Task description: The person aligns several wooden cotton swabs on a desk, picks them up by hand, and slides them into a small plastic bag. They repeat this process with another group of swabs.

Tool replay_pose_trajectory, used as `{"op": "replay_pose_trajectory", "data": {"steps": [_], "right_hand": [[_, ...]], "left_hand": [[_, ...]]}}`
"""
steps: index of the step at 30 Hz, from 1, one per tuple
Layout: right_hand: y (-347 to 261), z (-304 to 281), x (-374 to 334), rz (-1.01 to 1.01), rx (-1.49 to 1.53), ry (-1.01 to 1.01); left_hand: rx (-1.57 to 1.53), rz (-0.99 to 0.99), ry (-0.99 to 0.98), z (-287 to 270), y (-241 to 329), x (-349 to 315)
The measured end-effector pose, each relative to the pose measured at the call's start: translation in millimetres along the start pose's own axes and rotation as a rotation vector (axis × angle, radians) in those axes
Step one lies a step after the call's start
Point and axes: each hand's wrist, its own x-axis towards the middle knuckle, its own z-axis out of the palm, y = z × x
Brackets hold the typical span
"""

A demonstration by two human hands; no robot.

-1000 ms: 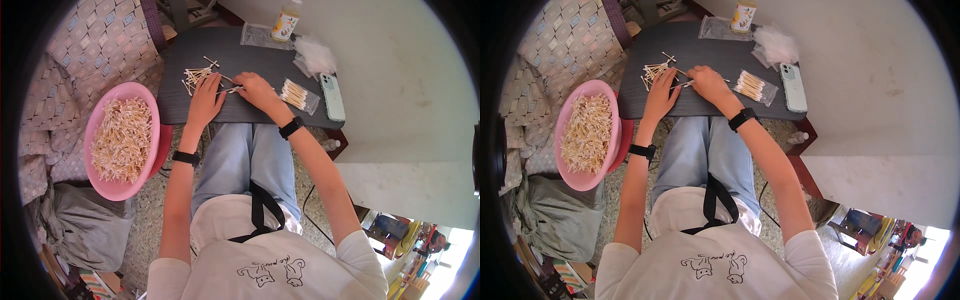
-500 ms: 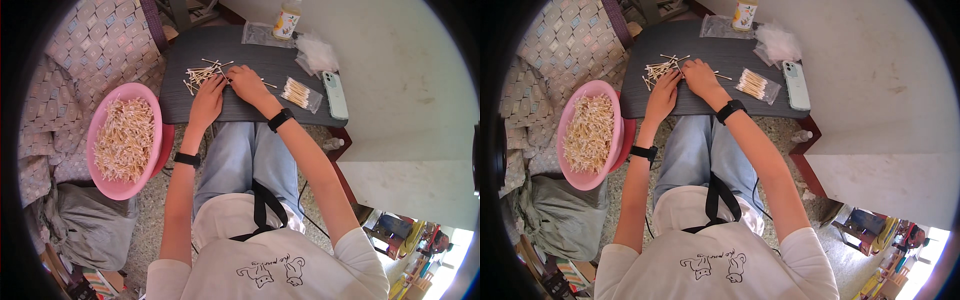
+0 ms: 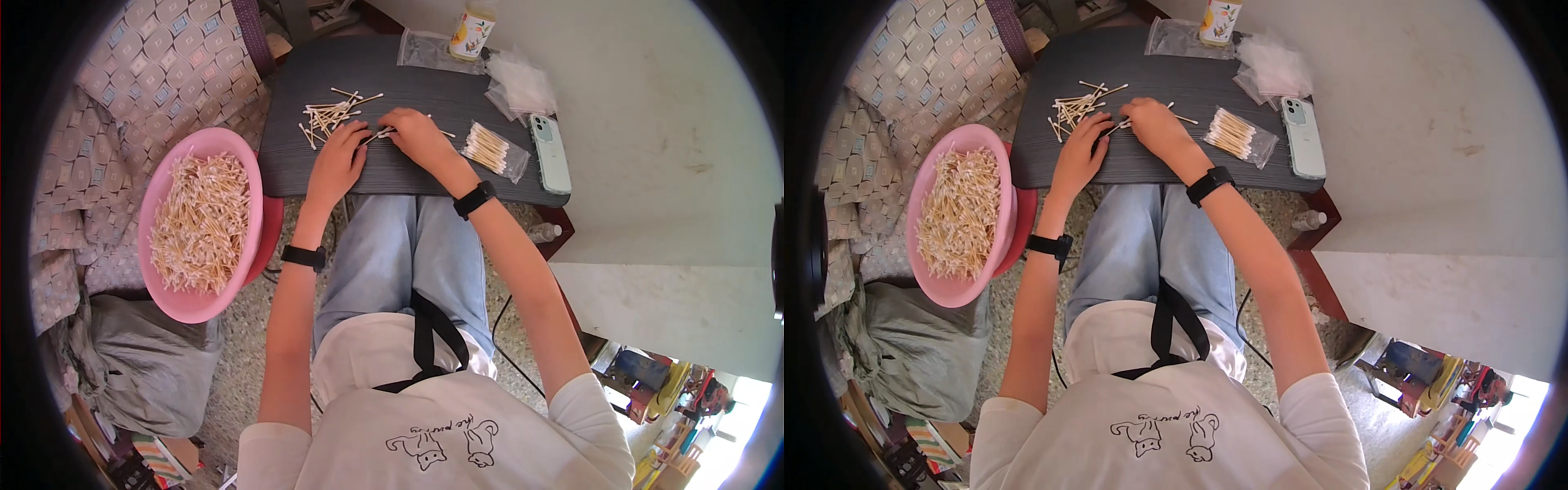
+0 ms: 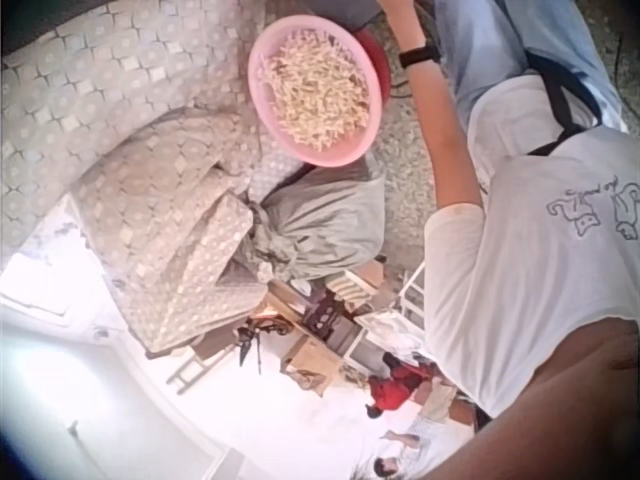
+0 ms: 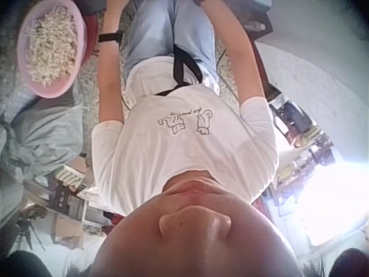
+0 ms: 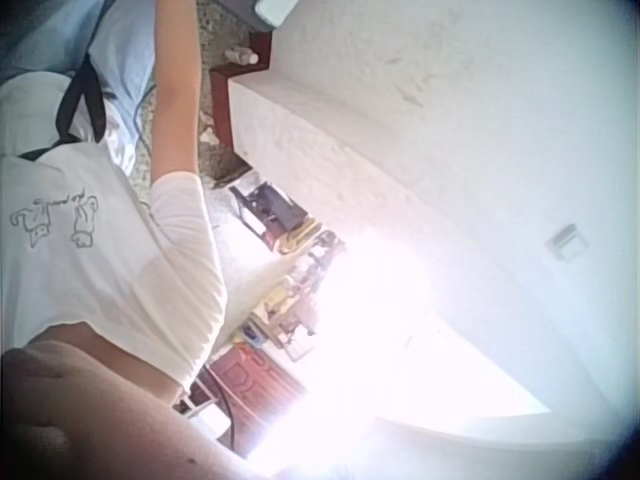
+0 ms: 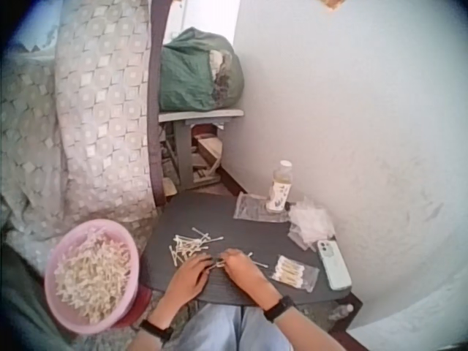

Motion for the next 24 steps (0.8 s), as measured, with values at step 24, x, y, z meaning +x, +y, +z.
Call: {"op": "replay_pose_trajectory", "data": {"steps": [24], "right_hand": [[0,-10,-50,0.152,-0.051,0.186]], "left_hand": [[0.184,0.099,-0.152,24,34,4]]}}
